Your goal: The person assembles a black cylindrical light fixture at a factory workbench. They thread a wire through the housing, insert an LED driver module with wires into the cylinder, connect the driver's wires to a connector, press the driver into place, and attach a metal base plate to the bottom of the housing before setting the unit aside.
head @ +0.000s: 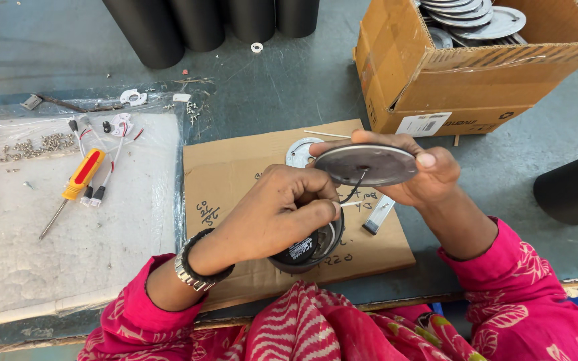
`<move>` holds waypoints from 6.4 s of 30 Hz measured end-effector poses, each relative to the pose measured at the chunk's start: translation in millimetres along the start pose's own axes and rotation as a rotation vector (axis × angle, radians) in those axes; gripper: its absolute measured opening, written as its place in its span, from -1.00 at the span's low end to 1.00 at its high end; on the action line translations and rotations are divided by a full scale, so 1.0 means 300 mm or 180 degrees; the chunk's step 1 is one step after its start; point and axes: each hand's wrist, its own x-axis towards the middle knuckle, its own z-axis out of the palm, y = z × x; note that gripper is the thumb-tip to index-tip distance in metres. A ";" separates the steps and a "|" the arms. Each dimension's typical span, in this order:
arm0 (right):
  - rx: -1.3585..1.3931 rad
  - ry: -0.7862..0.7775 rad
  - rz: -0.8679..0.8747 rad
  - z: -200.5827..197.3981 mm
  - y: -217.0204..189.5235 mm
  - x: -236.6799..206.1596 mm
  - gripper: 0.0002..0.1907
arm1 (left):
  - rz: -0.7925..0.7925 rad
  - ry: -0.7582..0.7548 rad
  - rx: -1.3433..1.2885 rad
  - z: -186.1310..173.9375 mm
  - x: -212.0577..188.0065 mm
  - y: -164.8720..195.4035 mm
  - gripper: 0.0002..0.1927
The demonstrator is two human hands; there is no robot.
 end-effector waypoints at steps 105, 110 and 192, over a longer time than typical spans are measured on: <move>-0.5247 0.0486 -0.0971 0.311 0.126 0.032 -0.45 | 0.1204 0.1919 0.1825 0.152 -0.197 -0.338 0.07; -0.5453 0.0467 -0.1077 0.318 0.112 0.044 -0.45 | 0.1239 0.2077 0.2055 0.175 -0.182 -0.294 -0.01; -0.5259 -0.0060 -0.2187 0.097 0.041 0.060 -0.45 | 0.1466 0.1487 0.2366 0.127 -0.051 -0.211 0.14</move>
